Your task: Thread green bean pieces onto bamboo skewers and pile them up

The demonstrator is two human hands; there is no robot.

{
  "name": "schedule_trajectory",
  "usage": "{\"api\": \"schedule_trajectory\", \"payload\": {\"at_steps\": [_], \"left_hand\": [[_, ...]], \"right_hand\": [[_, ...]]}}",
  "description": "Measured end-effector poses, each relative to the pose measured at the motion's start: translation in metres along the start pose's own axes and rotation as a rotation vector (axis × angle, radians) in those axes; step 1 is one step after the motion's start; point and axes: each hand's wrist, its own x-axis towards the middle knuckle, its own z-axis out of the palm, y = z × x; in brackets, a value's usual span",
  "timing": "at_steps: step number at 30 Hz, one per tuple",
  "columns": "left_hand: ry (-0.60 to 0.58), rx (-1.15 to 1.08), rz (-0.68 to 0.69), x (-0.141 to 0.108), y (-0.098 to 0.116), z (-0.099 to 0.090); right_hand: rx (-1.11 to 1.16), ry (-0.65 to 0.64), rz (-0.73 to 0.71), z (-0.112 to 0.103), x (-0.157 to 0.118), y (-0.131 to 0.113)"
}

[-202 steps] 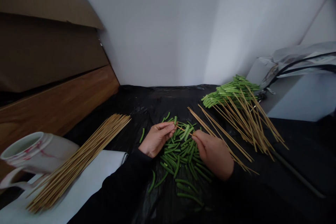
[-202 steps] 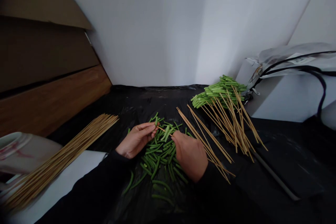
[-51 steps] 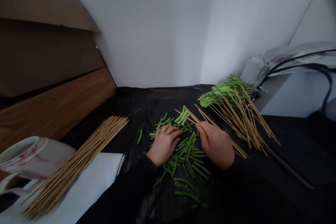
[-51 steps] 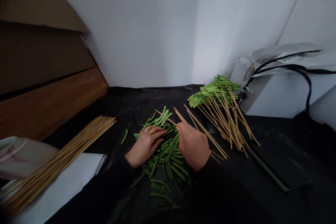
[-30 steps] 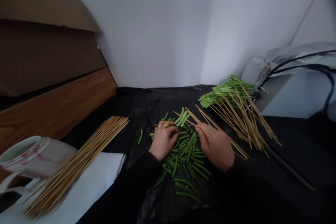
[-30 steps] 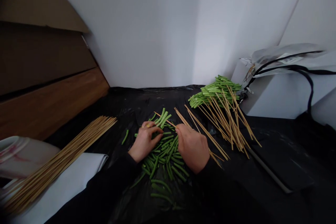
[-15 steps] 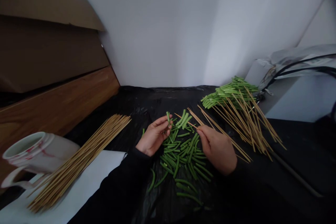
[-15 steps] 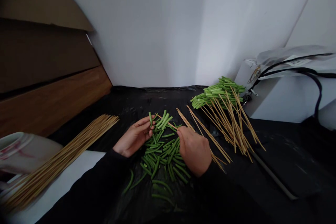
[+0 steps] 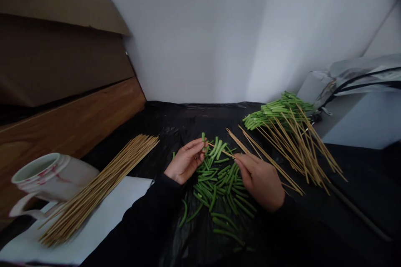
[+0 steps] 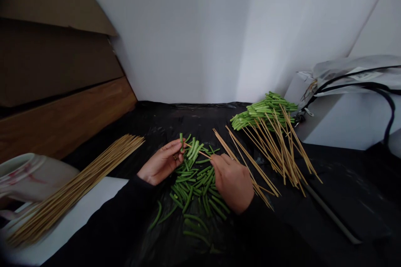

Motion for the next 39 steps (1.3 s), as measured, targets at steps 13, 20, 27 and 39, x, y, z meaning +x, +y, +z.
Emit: {"api": "schedule_trajectory", "payload": {"at_steps": [13,20,27,39], "left_hand": [[-0.034,0.004,-0.021,-0.0009,-0.0007,0.0013],[-0.035,0.030,-0.019,-0.0021,-0.0008,0.0019],[0.007,0.144,0.104,-0.0045,-0.0018,0.0051],[0.016,0.038,0.033,0.0000,-0.0018,0.0006]], "right_hand": [[-0.021,0.012,-0.009,0.0002,-0.0008,0.0002],[-0.033,0.010,-0.006,0.0009,-0.0010,0.0017],[-0.045,-0.008,-0.003,-0.0005,-0.0008,0.0010],[-0.024,0.026,-0.001,-0.0008,-0.0020,-0.0015]]}}
